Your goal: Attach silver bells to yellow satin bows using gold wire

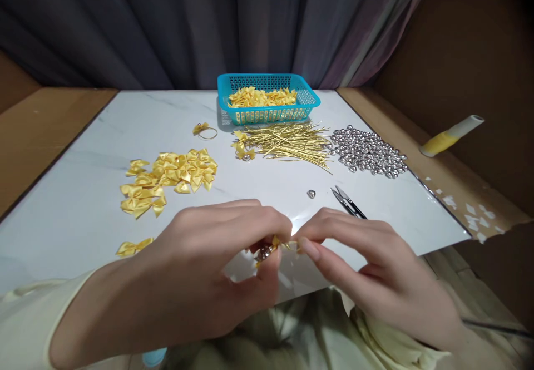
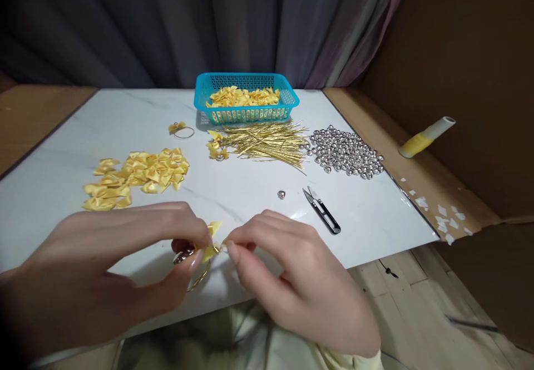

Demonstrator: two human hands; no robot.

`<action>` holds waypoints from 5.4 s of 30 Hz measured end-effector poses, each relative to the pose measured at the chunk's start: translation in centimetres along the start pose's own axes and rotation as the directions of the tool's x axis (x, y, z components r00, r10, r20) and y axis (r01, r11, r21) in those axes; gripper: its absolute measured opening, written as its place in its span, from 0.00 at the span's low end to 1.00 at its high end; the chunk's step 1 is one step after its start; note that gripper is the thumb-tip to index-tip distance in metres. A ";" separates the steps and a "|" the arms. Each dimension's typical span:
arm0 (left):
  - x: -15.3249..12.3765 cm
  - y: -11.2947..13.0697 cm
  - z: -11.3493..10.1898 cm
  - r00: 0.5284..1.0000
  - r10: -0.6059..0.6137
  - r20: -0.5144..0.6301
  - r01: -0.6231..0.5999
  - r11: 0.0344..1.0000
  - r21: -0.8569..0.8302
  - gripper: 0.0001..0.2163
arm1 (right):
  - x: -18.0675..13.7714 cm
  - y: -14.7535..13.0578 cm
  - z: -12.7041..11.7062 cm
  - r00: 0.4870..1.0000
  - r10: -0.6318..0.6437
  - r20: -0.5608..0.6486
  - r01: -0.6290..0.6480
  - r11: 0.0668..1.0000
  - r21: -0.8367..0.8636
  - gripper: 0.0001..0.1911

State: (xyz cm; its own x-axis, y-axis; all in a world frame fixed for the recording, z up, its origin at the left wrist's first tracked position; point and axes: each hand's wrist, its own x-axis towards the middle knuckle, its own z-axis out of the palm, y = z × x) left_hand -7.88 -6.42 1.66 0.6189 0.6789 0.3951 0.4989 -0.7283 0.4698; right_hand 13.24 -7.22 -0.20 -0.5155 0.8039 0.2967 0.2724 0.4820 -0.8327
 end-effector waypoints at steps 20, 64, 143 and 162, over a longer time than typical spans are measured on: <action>0.1 0.1 0.1 0.999 -0.029 -0.022 0.028 0.999 -0.022 0.10 | 1.7 0.3 -1.2 0.979 -0.157 0.127 0.162 0.986 -0.031 0.09; 0.2 0.0 -0.2 0.997 -0.027 0.072 0.023 0.998 0.055 0.10 | 2.2 -0.4 -1.4 0.952 -0.099 0.289 0.137 0.984 -0.113 0.12; 0.5 0.9 -0.9 0.992 -0.094 -0.083 0.095 0.995 0.012 0.09 | 0.0 0.1 -1.1 0.965 -0.248 -0.090 0.244 0.968 -0.054 0.10; 0.2 0.9 -1.0 0.995 -0.102 -0.013 0.102 0.995 -0.015 0.10 | 0.4 0.1 0.4 0.941 -0.300 -0.155 0.282 0.951 -0.127 0.15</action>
State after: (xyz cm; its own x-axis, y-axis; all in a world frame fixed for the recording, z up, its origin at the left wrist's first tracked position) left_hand -7.91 -6.81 2.90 0.5573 0.7506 0.3550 0.5501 -0.6540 0.5194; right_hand 12.74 -6.97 -0.35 -0.4411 0.6661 0.6014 0.2172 0.7295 -0.6486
